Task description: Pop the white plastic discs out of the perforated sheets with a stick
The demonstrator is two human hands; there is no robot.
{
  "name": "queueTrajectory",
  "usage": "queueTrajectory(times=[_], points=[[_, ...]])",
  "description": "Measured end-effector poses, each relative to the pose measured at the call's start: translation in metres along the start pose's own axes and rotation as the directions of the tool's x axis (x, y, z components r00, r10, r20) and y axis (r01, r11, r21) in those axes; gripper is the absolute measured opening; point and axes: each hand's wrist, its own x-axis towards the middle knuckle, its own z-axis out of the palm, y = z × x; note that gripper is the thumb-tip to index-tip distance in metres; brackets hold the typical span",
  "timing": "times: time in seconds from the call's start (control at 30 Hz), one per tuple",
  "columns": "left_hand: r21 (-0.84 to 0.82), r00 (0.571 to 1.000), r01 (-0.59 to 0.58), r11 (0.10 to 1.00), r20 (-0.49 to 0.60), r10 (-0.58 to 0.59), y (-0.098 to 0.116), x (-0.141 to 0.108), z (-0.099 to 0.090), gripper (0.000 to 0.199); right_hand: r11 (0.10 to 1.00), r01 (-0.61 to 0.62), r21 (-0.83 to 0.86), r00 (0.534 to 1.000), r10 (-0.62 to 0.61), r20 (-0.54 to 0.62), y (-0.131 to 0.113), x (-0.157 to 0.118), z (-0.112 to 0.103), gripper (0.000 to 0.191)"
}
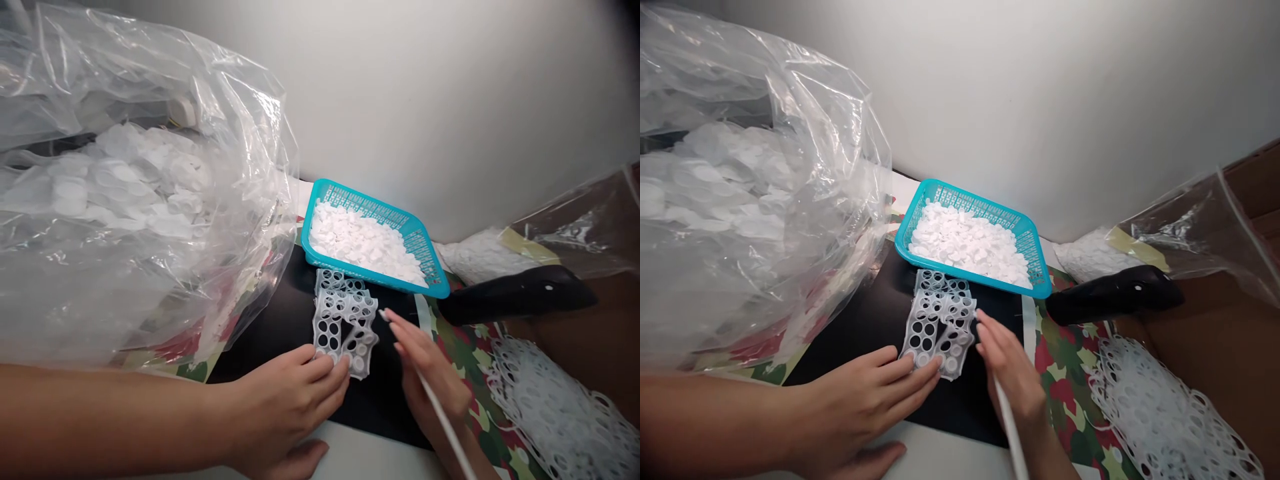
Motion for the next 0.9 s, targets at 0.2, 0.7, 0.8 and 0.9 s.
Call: queueTrajectory(times=[0.2,0.7,0.8,0.9], points=[[-0.017,1.0,-0.002,1.0,-0.02,0.002,-0.001,0.001,0.001,0.057,0.969,-0.189,-0.16,0.962,0.15,-0.229,0.009,0.017,-0.013,0.04],[-0.127,1.0,-0.001,0.992,0.019,0.003,-0.004,0.001,0.002,0.069,0.973,-0.218,-0.07,0.965,0.204,-0.164,0.029,0.019,-0.017,0.028],[-0.124,0.999,-0.024,0.992,0.02,0.027,-0.004,0.001,0.003,0.065,0.971,-0.239,-0.009,0.96,0.235,-0.155,0.034,0.021,-0.017,0.027],[-0.115,0.999,-0.042,0.992,0.013,0.044,-0.004,0.002,0.004,0.058,0.974,-0.221,0.045,0.965,0.225,-0.133,0.035,0.022,-0.02,0.025]])
